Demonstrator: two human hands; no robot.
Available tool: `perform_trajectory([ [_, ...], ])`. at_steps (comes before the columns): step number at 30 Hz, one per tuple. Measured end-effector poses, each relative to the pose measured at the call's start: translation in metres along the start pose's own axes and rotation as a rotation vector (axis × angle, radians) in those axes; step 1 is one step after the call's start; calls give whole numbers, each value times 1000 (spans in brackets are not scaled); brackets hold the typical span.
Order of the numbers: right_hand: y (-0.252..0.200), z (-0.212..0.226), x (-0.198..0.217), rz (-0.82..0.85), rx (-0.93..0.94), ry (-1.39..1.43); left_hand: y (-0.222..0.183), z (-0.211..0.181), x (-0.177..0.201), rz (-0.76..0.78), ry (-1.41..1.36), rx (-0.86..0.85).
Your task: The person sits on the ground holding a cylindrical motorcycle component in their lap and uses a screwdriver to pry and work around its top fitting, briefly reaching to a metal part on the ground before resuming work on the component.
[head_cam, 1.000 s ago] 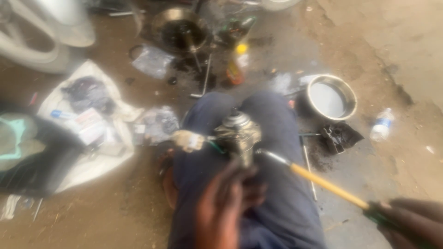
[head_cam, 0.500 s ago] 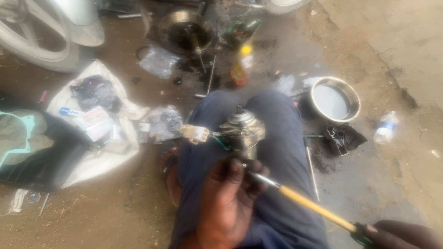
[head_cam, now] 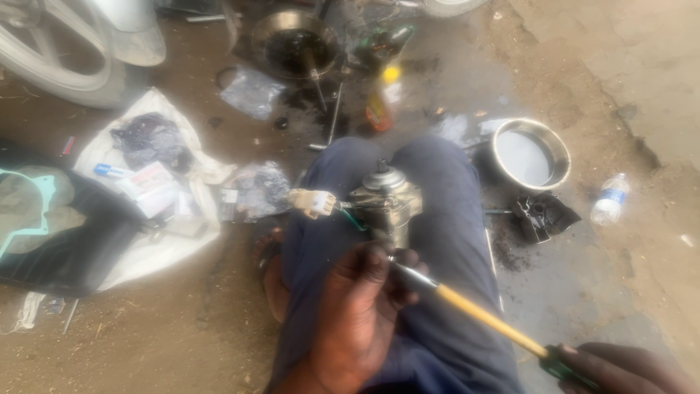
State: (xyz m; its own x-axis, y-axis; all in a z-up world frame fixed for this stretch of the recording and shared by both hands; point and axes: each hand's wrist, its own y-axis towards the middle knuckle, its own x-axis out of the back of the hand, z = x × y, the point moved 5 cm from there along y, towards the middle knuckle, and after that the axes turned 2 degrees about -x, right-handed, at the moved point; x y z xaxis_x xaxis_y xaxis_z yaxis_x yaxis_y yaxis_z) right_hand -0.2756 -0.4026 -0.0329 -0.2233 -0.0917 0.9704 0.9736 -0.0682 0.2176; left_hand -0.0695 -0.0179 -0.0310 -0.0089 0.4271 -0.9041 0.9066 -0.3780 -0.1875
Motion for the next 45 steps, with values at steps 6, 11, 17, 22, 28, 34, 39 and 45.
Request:
perform_trajectory([
  [6,19,68,-49,512,-98,276,0,3,4,17,40,-34],
  [11,22,131,-46,409,-751,548,-1,6,12,-45,-33,-60],
  [17,6,121,-60,208,-390,517,2,2,10,-47,-109,18],
  [22,29,156,-23,90,-455,460,0,5,4,-58,-180,73],
  [28,31,157,-23,39,-391,429,-1,4,4,-45,-201,72],
  [34,26,166,-28,11,-340,443,-1,1,3,-11,-180,34],
  [39,10,164,-64,57,-494,607,0,2,6,-28,-39,-44],
  [45,-21,140,-111,-309,-329,760,3,-1,8,-125,138,-34],
])
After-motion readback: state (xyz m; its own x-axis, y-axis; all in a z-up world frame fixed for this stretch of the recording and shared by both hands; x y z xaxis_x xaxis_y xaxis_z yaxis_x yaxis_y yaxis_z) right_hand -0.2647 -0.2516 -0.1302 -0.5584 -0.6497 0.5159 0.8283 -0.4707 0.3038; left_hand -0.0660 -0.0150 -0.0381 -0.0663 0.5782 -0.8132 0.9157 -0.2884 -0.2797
